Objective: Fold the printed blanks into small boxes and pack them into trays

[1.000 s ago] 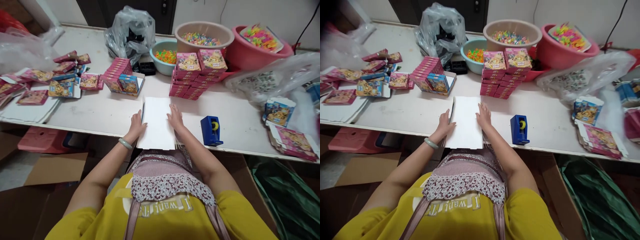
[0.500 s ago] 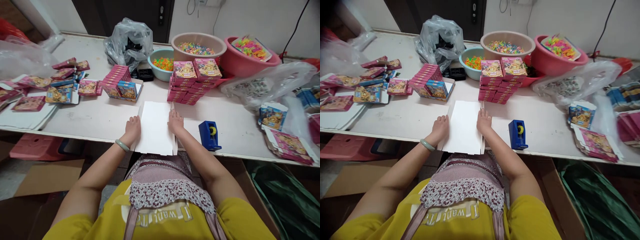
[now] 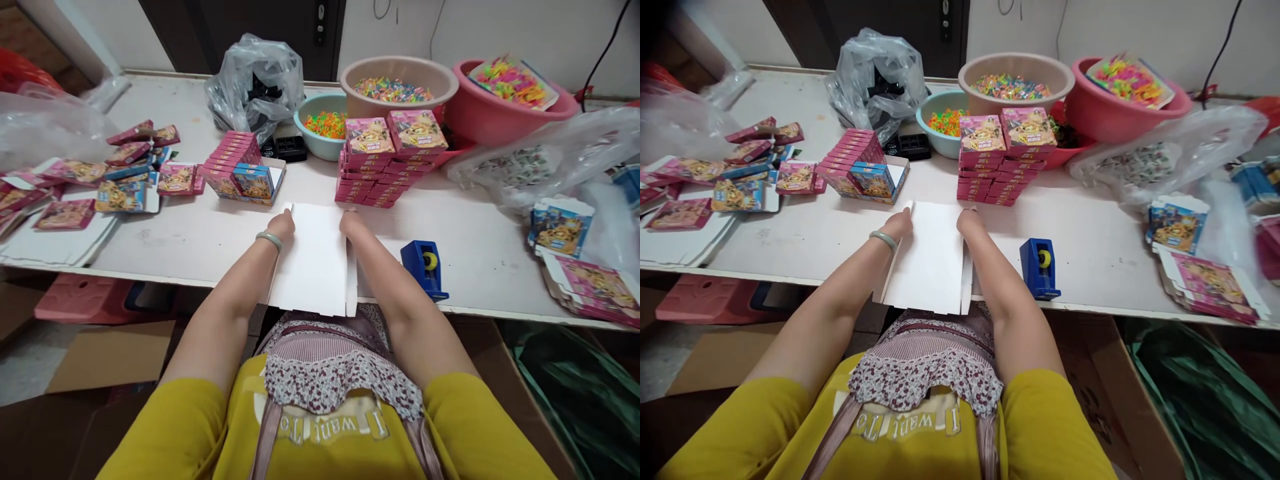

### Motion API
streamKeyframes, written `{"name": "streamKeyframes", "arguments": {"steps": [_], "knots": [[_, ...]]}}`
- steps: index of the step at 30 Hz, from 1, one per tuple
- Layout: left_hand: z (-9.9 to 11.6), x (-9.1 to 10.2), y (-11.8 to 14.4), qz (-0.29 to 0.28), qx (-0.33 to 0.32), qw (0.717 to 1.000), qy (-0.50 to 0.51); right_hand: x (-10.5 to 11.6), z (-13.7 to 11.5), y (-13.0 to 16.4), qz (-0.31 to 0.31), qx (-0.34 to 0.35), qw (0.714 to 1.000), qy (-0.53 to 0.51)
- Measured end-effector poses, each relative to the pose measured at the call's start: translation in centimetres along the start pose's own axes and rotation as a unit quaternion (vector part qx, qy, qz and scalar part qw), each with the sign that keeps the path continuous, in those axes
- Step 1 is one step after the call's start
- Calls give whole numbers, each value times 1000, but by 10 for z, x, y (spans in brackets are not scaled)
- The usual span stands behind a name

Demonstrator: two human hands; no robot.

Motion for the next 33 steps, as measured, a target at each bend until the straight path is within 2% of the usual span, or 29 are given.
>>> {"name": "streamKeyframes", "arguments": {"steps": [4,6,8,11,14,16,18,22,25,26,28,30,31,33], "knots": [[-12,13,-1,-3,-26,998,58,15,15,6,10,37,995,-95],[-17,21,6,14,-52,986,156,20,22,14,18,49,989,-136],[-22,31,15,47,-82,961,260,22,28,20,10,50,974,-220],[-30,40,25,81,-94,933,339,22,32,27,-7,42,914,-403],[-36,36,25,64,-65,907,410,19,35,31,-17,27,855,-518],[-38,32,24,47,-49,888,454,16,35,33,-39,33,828,-559],[-36,29,23,31,-53,880,471,14,34,34,-58,46,821,-567],[-29,16,22,-36,-58,900,430,10,38,30,-89,36,843,-529],[-32,0,17,-121,-5,905,408,3,33,25,-180,18,849,-496],[-33,-4,15,-151,15,907,393,1,30,22,-210,21,860,-465],[-32,-12,9,-215,26,917,336,1,22,18,-250,54,902,-346],[-21,-18,3,-273,-21,932,238,2,10,13,-256,113,943,-179],[-14,-20,0,-284,-57,941,177,3,2,12,-243,144,954,-99],[0,-21,-6,-255,-132,957,39,1,-14,13,-203,194,959,28]]}}
Point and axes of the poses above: each hand's wrist, its own y-axis away from the middle knuckle, its own x-axis out of the back of the hand, z = x × y, the point moved 10 cm from there along -y, towards the middle knuckle, and after that the axes turned 2 degrees about -z, right-handed, at the moved point
